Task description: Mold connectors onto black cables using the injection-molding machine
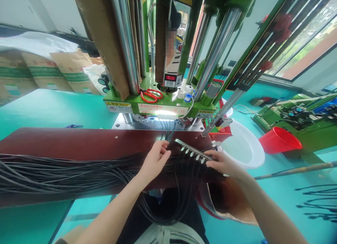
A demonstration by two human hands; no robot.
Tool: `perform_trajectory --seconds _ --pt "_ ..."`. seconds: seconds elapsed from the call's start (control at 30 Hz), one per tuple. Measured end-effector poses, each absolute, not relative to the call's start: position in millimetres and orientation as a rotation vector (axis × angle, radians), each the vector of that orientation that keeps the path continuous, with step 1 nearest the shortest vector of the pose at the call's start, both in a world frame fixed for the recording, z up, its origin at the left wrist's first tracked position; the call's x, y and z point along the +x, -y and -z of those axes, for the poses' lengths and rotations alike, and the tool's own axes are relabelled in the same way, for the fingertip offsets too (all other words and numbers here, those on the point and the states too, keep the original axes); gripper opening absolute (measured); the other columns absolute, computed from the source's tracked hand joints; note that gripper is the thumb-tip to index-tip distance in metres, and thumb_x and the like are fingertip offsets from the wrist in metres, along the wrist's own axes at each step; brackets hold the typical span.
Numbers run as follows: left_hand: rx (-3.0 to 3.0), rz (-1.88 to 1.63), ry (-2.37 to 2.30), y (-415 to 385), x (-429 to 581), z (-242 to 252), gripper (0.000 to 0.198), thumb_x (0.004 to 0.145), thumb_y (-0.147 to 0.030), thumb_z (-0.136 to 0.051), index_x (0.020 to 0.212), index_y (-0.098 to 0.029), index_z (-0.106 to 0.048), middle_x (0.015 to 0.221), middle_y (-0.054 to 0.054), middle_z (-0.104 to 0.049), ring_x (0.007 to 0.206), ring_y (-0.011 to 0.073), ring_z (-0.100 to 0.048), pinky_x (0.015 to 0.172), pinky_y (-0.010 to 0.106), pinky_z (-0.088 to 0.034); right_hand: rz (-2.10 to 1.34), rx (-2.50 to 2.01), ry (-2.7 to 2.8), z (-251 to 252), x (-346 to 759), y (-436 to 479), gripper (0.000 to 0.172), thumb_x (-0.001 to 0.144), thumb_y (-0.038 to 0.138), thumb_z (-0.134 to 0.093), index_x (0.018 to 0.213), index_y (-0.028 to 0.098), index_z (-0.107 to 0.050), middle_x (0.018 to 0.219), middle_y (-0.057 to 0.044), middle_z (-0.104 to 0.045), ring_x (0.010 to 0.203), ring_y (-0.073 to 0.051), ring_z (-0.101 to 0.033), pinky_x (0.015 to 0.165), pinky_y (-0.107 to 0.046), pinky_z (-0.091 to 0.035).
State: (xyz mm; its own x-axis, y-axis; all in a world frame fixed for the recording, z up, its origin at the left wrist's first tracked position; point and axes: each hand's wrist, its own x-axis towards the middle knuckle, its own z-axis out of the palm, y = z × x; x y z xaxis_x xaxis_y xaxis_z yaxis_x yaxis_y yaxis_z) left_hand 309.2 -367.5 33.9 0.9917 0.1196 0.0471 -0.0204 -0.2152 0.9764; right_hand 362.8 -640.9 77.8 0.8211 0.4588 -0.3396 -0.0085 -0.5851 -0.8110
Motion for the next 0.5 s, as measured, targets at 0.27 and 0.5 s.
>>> perform_trajectory --seconds 0.27,0.5 --pt "1.662 -0.237 -0.259 320.5 307.2 -38.4 0.025 0.070 -0.036 -0.056 0.088 -0.018 -0.057 0.080 0.002 -0.057 0.070 0.0144 -0.055 0.060 0.025 -0.047 -0.646 -2.384 0.760 -64.3 451.1 597.6 0.026 0.071 0.019 -0.050 0.092 0.016 -0.065 0.060 0.001 -0.056 0.051 -0.010 -0.048 0.049 -0.021 -0.037" --pt "1.697 -0.359 -0.301 288.2 312.3 -30.7 0.023 0.073 -0.036 -0.052 0.085 -0.018 -0.057 0.079 0.002 -0.058 0.069 0.0146 -0.055 0.059 0.024 -0.045 -0.236 -2.469 1.255 -37.1 473.6 551.7 0.027 0.071 0.009 -0.049 0.091 0.014 -0.066 0.091 -0.008 -0.056 0.087 -0.019 -0.052 0.082 -0.032 -0.041"
